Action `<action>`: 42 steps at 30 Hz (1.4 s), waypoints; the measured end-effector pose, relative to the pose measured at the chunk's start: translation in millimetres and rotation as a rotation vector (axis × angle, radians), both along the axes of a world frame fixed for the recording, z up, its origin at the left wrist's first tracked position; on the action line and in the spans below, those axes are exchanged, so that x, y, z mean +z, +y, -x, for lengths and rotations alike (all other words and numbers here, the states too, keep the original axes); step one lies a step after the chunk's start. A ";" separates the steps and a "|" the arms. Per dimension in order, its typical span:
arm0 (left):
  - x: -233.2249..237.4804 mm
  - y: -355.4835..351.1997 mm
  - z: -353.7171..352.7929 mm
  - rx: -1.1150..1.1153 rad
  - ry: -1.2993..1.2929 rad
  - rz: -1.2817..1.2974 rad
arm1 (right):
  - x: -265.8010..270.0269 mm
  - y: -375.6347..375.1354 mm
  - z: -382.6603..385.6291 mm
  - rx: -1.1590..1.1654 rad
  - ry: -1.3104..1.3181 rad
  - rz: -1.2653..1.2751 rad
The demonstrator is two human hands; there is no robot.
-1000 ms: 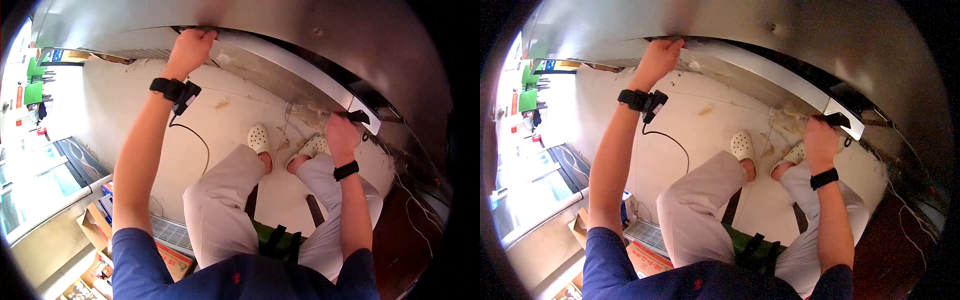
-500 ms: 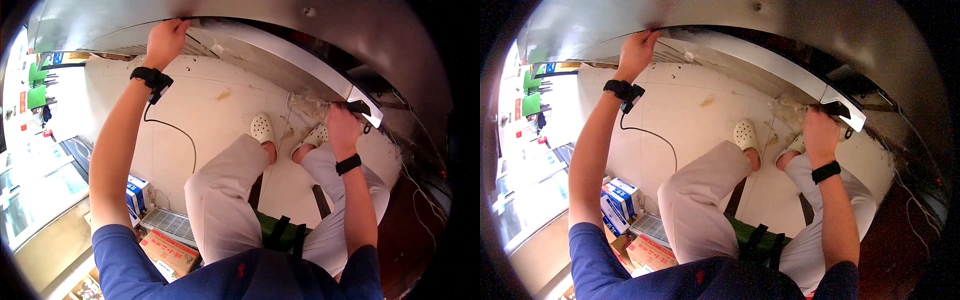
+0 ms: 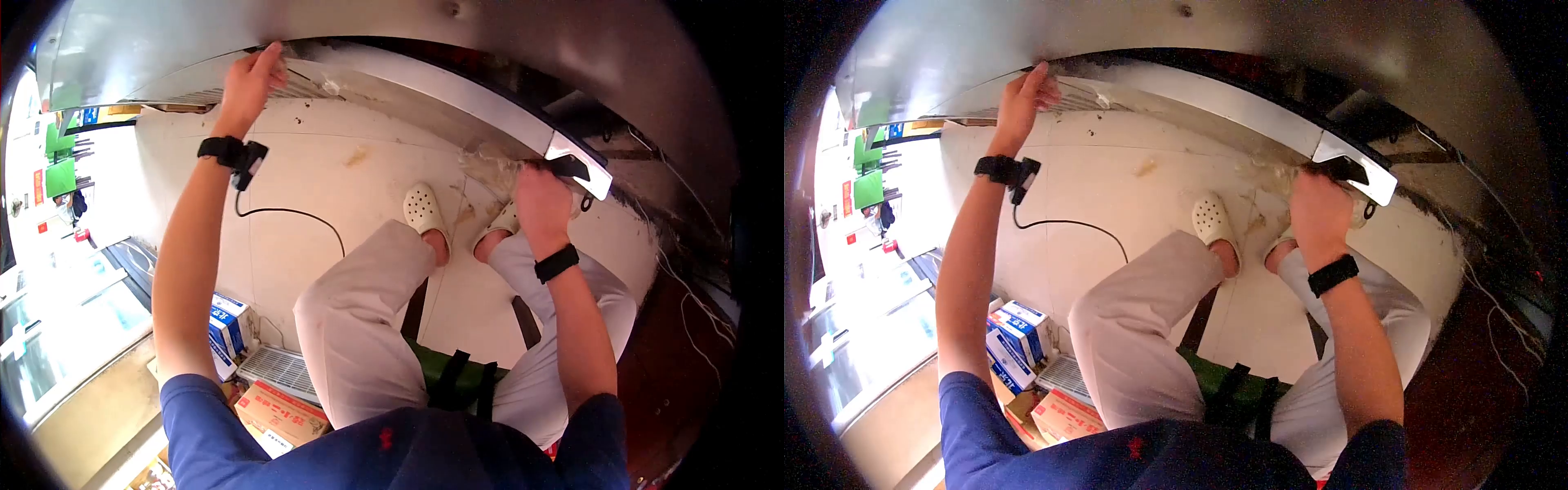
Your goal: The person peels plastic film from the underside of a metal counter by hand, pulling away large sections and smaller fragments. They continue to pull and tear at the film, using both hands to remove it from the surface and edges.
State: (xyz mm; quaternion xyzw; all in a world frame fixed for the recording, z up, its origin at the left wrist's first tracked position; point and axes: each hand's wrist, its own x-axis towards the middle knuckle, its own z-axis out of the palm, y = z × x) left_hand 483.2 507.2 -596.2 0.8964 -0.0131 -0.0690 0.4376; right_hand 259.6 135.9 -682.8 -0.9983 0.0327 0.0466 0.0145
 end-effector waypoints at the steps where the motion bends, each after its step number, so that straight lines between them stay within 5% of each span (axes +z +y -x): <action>1: 5.9 -12.7 4.5 0.068 0.032 -0.013 | 1.9 0.9 0.3 0.006 -0.003 0.000; 12: 6.6 -32.9 8.1 0.206 0.110 -0.270 | 5.3 2.6 -0.2 0.053 0.021 0.088; 15: -20.7 -20.6 -7.3 0.201 -0.248 -0.682 | 0.7 2.2 -0.3 0.056 0.026 0.097; 29: -22.5 -22.9 15.9 0.139 -0.527 -0.780 | -2.0 3.7 -1.0 0.083 0.022 0.161; 42: -23.1 -21.1 26.7 0.337 -0.437 -0.668 | 2.1 5.6 -1.1 0.120 -0.062 0.203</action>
